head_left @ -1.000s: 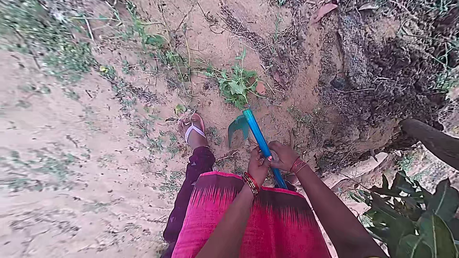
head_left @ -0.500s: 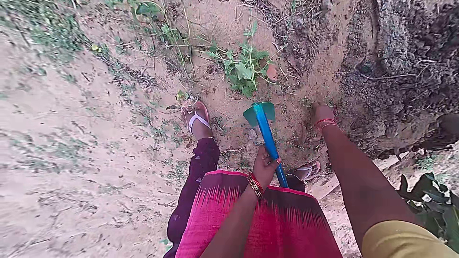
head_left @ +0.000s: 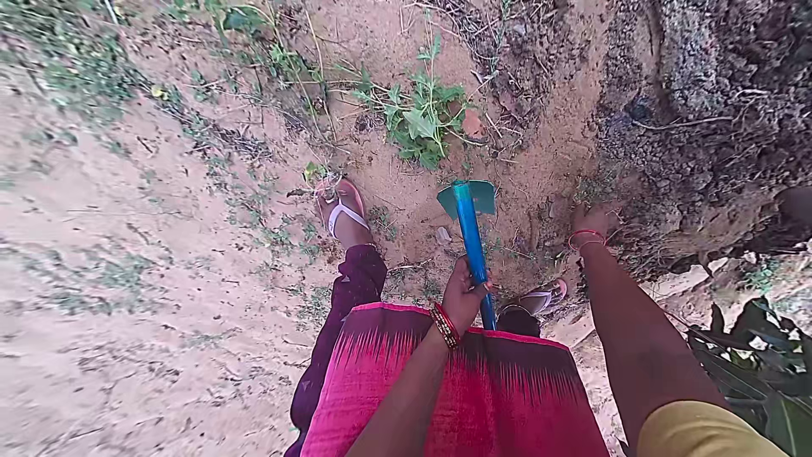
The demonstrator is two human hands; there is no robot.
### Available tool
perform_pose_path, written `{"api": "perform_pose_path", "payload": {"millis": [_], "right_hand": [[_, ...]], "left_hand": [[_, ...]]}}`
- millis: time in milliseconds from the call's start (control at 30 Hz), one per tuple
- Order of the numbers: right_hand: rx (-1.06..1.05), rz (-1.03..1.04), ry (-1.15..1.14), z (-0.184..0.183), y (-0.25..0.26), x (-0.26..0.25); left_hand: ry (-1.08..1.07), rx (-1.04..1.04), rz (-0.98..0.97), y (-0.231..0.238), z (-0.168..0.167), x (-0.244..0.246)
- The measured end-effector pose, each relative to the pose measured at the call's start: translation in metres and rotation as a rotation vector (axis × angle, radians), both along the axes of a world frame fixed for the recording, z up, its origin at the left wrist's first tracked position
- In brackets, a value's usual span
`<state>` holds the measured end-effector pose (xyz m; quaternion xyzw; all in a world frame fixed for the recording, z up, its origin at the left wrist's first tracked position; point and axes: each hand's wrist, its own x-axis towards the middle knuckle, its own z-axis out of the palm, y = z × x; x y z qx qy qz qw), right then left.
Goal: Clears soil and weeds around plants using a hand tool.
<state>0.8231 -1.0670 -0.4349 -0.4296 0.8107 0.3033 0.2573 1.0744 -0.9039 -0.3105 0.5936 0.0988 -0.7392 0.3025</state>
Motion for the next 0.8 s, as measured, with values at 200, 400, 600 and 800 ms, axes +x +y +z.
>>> {"api": "perform_pose_path", "payload": {"millis": [200, 400, 600, 800], "right_hand": [[0.5, 0.392, 0.266, -0.004, -0.017, 0.036], [0.733, 0.455, 0.093, -0.001, -0.036, 0.036], [0.485, 0.171, 0.025, 0.061, -0.025, 0.002], [-0.164, 0.051, -0.322, 0.128, -0.067, 0.086]], "left_hand": [[0.0, 0.002, -0.004, 0.001, -0.001, -0.003], [-0.021, 0.0, -0.017, -0.003, 0.0, 0.004], [-0.021, 0.029, 0.01, -0.011, 0.004, 0.007], [-0.017, 0.057, 0.061, -0.014, 0.006, 0.01]]}}
